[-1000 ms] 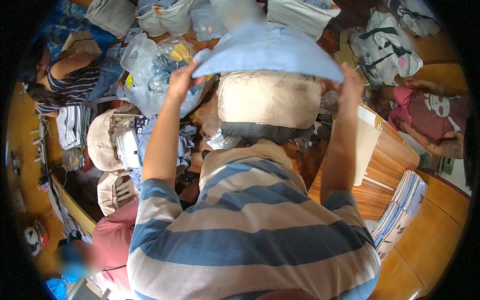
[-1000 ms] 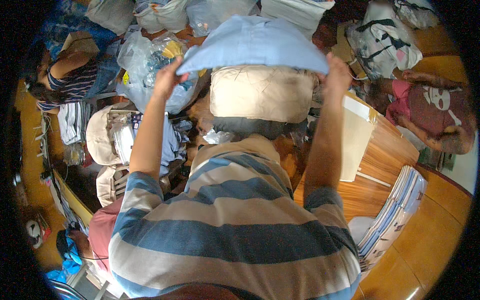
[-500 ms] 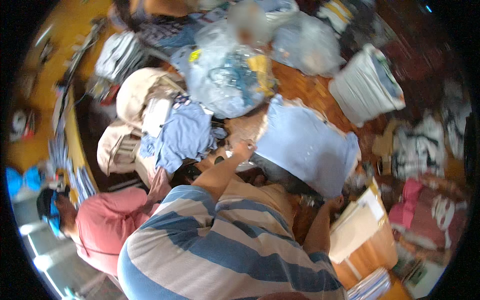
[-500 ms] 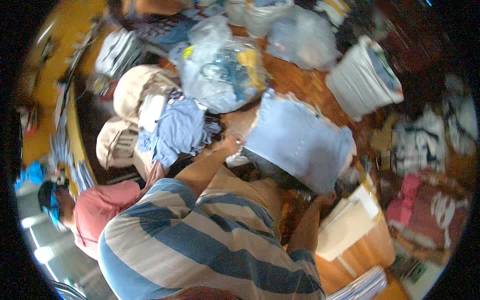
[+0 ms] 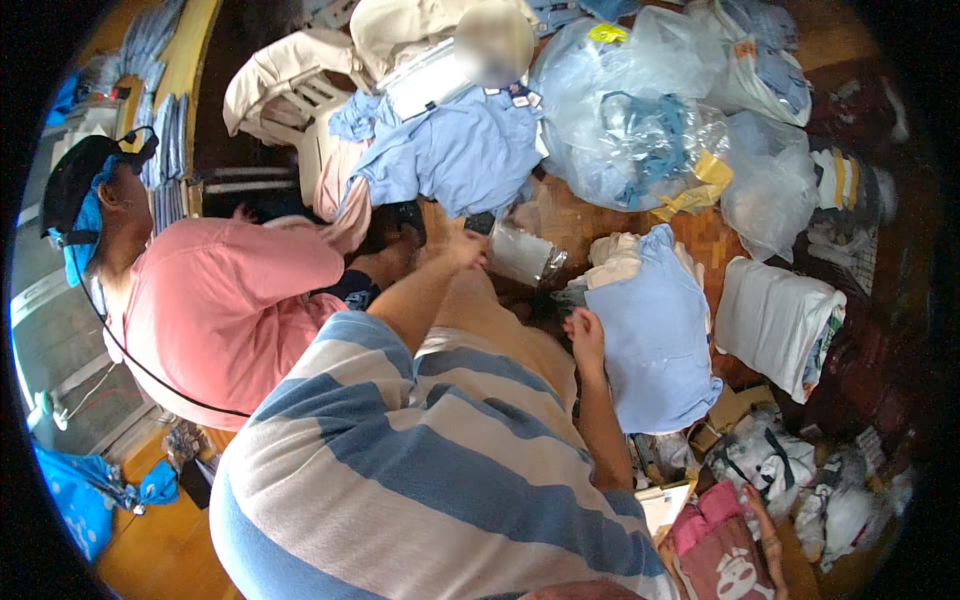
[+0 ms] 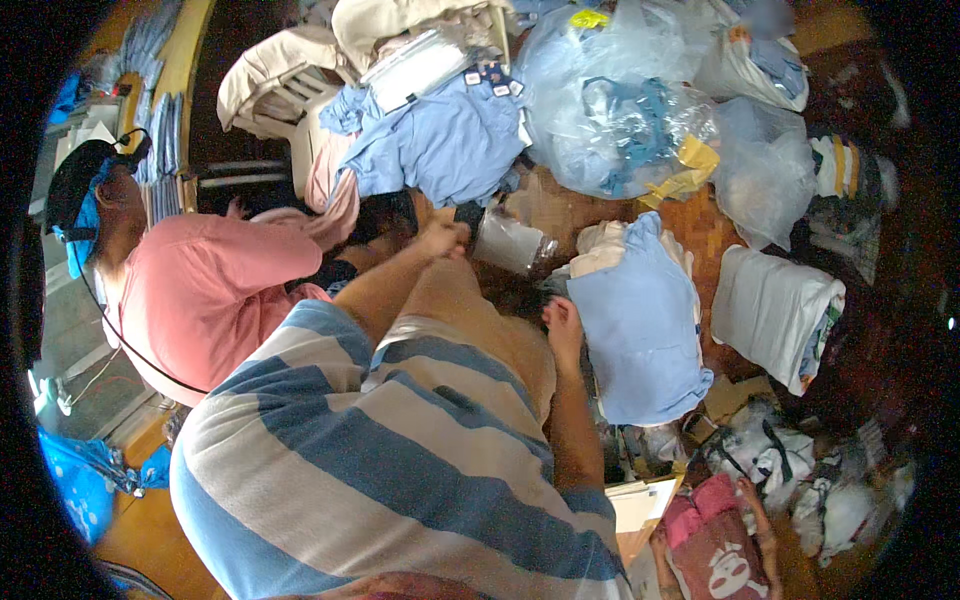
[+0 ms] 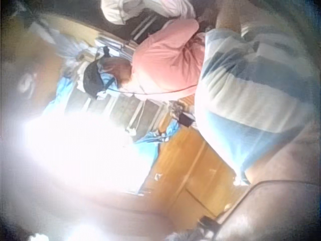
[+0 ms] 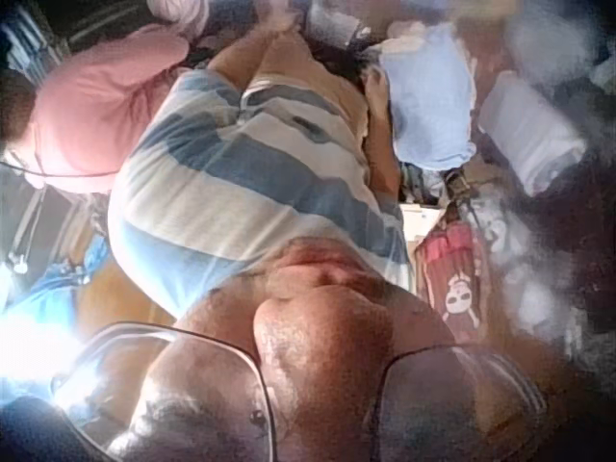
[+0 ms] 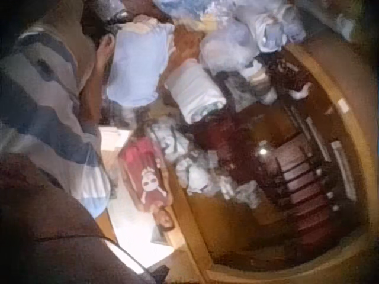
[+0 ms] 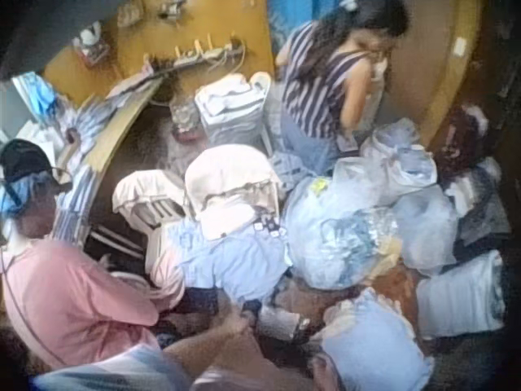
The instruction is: The person places folded shirts into plastic bags, seals the bags, and organizes them into stacks on a table. The person handles both blue and tan shirts, picking them up from piles and placing them into clear plastic packaging one at a time.
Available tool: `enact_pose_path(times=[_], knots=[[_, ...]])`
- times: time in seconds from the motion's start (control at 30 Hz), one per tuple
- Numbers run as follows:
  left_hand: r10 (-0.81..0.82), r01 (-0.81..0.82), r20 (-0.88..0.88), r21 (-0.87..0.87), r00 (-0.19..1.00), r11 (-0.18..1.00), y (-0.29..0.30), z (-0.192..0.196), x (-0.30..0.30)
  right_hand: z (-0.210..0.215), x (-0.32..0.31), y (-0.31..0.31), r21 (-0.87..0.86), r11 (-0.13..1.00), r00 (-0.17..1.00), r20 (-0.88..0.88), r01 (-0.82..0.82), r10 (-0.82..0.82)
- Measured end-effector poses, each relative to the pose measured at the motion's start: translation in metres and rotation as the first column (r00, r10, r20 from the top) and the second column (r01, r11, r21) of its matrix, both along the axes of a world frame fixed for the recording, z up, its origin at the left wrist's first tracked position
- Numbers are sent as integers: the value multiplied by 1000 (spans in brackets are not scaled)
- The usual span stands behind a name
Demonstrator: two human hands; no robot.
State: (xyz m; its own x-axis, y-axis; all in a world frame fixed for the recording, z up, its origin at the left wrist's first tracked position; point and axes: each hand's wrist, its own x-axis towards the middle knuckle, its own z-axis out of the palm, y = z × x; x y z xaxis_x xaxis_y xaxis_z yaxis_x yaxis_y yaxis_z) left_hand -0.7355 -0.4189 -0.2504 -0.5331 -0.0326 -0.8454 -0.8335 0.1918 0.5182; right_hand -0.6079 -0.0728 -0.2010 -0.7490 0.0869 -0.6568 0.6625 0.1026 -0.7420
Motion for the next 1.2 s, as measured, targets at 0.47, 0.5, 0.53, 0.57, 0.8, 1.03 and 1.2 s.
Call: enact_pose_path(times=[0.47,0.5,0.53,0.57,0.8,1.03,1.2], knots=[[656,-692,236,119,717,712,-151,-16,-7,-117,-219,-316,-166,953,781,617,253,-99],[650,-694,270,116,710,711,-155,-23,7,-127,-221,-319,-163,945,799,586,282,-137],[638,-693,301,131,709,708,-154,-23,5,-140,-227,-316,-154,938,821,541,311,-184],[630,-679,312,73,711,730,-153,-19,6,-150,-228,-313,-127,947,844,500,295,-196],[751,-821,356,97,557,563,-137,-50,13,-13,-253,-287,314,930,949,-185,-191,257],[896,-354,302,918,325,-181,-149,-107,-35,112,-283,-272,401,915,563,-745,-50,357],[980,-672,196,731,35,-122,-147,-17,-91,164,-276,-230,316,943,516,-827,100,222]])
